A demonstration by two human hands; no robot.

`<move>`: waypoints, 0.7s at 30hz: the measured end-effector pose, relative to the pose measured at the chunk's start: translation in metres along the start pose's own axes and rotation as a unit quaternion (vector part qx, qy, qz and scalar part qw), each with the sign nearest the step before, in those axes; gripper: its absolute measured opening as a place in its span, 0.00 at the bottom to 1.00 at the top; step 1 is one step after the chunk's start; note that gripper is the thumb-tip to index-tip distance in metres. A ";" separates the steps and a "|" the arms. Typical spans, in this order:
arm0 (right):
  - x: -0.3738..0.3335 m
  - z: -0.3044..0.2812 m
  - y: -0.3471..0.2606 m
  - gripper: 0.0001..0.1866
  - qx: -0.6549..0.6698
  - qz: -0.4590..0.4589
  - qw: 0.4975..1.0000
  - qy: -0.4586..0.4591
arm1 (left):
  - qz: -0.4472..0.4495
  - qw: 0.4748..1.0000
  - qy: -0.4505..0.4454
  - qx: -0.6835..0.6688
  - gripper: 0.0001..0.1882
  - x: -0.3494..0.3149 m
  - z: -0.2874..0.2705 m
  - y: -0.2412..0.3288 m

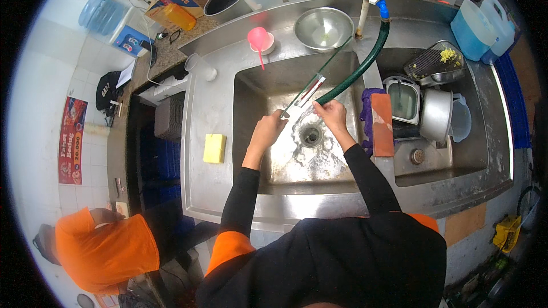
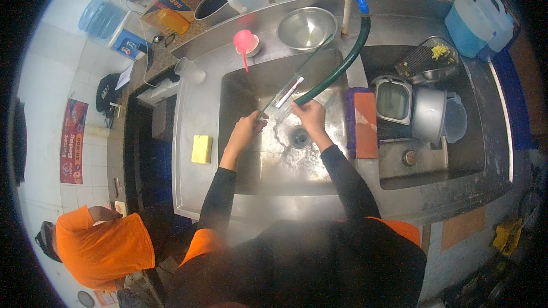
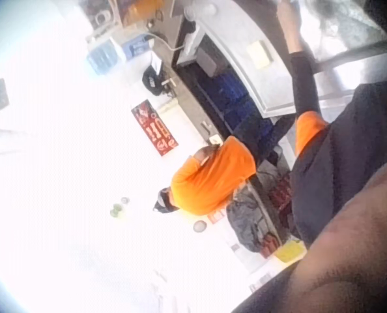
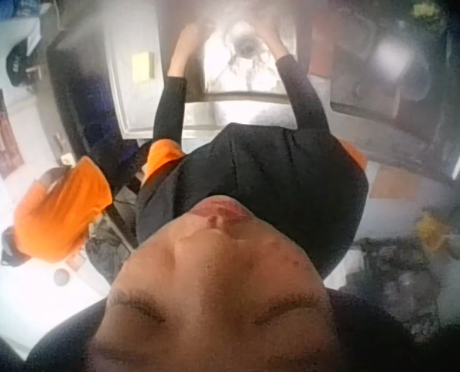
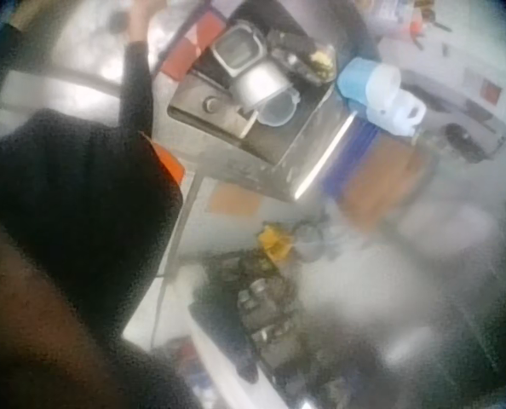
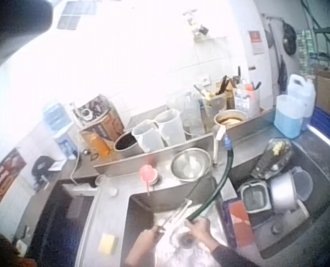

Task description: The person rinses a long green rod at a sink, then carries a large rectangular glass panel to a stainless steel counter. They use a spoon to apply a small amount of putty or sealant to the edge of the glass and press a metal strip into place. The person then carries the glass panel to a display case and installs it as a shelf or divider.

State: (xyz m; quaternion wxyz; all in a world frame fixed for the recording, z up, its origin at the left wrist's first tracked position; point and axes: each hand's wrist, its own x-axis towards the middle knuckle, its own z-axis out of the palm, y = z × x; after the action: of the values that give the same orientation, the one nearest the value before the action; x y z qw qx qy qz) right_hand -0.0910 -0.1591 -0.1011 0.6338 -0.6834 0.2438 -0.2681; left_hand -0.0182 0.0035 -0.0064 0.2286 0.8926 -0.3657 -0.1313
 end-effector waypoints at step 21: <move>0.004 0.011 -0.040 0.09 0.184 -0.029 0.982 -0.036 | 0.011 1.000 0.000 0.007 0.10 0.000 0.003 -0.003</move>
State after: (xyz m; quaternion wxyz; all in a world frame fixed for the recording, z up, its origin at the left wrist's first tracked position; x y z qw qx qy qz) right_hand -0.0806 -0.1507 -0.0612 0.7491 -0.5708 0.1475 -0.3021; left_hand -0.0171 0.0045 -0.0106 0.2232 0.8901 -0.3768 -0.1264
